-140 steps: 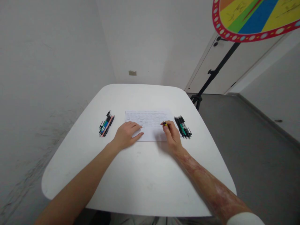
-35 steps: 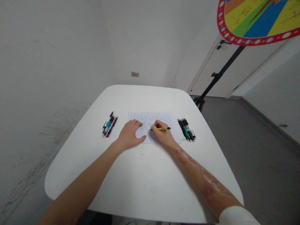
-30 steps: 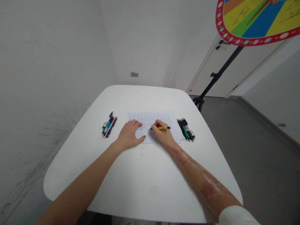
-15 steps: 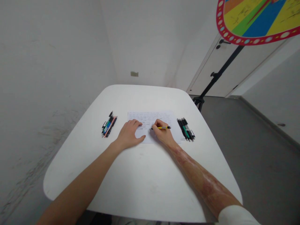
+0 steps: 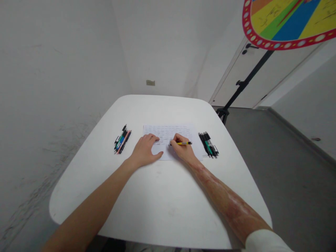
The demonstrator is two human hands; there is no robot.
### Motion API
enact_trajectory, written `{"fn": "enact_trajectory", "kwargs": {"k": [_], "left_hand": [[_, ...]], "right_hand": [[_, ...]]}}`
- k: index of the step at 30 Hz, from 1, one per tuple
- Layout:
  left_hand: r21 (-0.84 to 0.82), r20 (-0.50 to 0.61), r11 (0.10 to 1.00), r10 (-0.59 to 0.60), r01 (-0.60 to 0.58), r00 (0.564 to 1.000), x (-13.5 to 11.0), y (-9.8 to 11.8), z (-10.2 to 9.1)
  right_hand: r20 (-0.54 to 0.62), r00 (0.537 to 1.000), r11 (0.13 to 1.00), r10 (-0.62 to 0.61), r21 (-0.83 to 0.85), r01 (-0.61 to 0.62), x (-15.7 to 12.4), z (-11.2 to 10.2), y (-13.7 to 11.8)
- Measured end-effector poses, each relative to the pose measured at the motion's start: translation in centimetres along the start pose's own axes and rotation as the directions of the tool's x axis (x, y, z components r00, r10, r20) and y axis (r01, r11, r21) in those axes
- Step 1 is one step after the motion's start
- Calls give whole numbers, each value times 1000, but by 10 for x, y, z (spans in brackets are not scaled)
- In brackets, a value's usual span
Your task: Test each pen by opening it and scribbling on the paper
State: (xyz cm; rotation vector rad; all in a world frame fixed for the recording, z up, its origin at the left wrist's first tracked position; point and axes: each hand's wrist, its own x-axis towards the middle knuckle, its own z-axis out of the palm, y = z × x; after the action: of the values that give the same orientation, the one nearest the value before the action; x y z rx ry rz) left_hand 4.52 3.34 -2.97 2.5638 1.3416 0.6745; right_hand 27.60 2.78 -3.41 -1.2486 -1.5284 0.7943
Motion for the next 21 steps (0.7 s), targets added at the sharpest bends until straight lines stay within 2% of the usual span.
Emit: {"fn": "enact_trajectory", "kwargs": {"k": [17,21], "left_hand": [[0,0,1000,2,-2,1000,0,1,-1],[-2,6,1000,-5,5,1000,0,0,-1]], "right_hand": [[-23,1000,1000,5,9,-5,-1,0,-2],[-65,998,1000,10,4,-10,-1,0,-3]]}}
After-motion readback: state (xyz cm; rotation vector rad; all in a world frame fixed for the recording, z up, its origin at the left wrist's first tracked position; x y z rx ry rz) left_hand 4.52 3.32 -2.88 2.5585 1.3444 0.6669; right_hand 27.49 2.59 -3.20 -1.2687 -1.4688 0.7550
